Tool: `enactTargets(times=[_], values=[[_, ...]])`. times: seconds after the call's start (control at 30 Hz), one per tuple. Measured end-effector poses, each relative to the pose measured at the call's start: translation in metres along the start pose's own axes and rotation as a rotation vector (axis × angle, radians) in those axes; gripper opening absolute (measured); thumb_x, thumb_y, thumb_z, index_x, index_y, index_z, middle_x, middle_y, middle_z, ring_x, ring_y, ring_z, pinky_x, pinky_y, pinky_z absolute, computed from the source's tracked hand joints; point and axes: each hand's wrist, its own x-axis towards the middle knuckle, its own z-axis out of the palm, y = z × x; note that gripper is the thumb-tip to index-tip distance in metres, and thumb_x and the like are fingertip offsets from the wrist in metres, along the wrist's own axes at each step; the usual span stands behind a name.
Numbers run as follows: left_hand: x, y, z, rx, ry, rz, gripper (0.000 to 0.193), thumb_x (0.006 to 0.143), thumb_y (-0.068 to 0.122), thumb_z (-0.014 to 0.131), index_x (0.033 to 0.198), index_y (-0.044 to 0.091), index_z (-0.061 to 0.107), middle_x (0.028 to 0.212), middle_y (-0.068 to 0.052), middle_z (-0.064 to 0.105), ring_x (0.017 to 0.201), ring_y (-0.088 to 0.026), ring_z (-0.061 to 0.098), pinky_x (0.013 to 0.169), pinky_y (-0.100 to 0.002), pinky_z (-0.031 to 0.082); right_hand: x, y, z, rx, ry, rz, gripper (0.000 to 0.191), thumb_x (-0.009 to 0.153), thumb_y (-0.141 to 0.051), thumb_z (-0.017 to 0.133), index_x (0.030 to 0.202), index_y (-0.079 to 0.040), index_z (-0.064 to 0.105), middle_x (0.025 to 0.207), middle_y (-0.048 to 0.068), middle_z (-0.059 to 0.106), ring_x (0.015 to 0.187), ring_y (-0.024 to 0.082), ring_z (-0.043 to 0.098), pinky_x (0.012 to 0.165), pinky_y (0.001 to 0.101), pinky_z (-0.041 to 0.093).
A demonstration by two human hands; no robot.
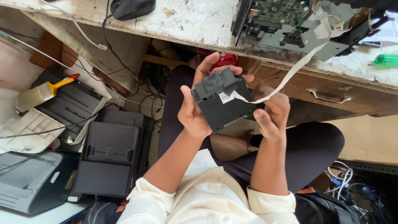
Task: The person holds a black printer component with a ribbon cable, uses a green screwdriver to tighten screws, and places the component into an open drawer. The person continues to adjust the component and cable within the drawer.
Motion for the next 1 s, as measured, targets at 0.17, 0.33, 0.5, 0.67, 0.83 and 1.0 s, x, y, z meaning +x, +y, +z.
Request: enactTargets(times=[0.17,0.33,0.5,0.67,0.83,1.0], values=[[0.000,-0.003,-0.006,0.023,-0.030,0.004,0.082,0.109,0.066,0.040,0.161,0.004,0.025,0.145,-0.023,0.053,0.140,-0.042,0.052,0.113,-0.049,0.050,-0.018,0.027,0.002,0.331,0.000,0.151,0.048,0.099,-0.033,0.066,0.068,-0.004,0.044,0.066,-0.001,0.040,0.057,0.011,0.036,0.057,0.0325,0.021],[0.003,-0.011,-0.015,0.053,-0.036,0.001,0.084,0.107,0.067,0.040,0.160,0.003,0.030,0.150,-0.025,0.049,0.145,-0.040,0.048,0.121,-0.049,0.044,-0.039,0.062,-0.002,0.443,0.072,0.234,0.042,0.098,-0.018,0.067,0.065,-0.008,0.041,0.062,-0.005,0.037,0.058,0.006,0.033,0.058,0.0303,0.019],[0.012,-0.013,-0.023,0.069,-0.040,-0.094,0.091,0.104,0.071,0.041,0.161,0.000,0.031,0.156,-0.025,0.045,0.143,-0.037,0.050,0.120,-0.048,0.042,-0.035,0.075,-0.016,0.364,0.152,0.350,0.021,0.095,-0.009,0.069,0.078,0.001,0.061,0.067,-0.004,0.048,0.063,0.005,0.039,0.059,0.0276,0.026],[-0.011,-0.036,-0.072,-0.071,0.042,-0.186,0.108,0.104,0.080,0.043,0.168,-0.006,0.025,0.151,-0.023,0.047,0.137,-0.029,0.052,0.120,-0.041,0.041,-0.037,0.080,-0.008,0.306,0.095,0.427,0.019,0.102,-0.009,0.068,0.095,0.007,0.072,0.080,-0.001,0.060,0.073,0.005,0.048,0.065,0.0247,0.033],[-0.016,-0.043,-0.102,-0.119,-0.075,-0.272,0.113,0.090,0.080,0.056,0.166,0.003,0.027,0.158,-0.016,0.047,0.142,-0.026,0.051,0.118,-0.041,0.040,-0.024,0.073,0.002,0.382,0.183,0.604,0.019,0.100,-0.010,0.063,0.104,0.007,0.071,0.084,0.006,0.069,0.067,0.010,0.058,0.059,0.0253,0.043],[-0.009,-0.040,-0.110,-0.090,-0.120,-0.317,0.117,0.082,0.069,0.075,0.164,0.001,0.028,0.165,-0.013,0.040,0.150,-0.027,0.044,0.124,-0.046,0.037,-0.014,0.081,0.003,0.431,0.168,0.687,0.025,0.105,-0.012,0.063,0.091,0.008,0.068,0.078,0.007,0.066,0.062,0.013,0.057,0.056,0.0274,0.044]])
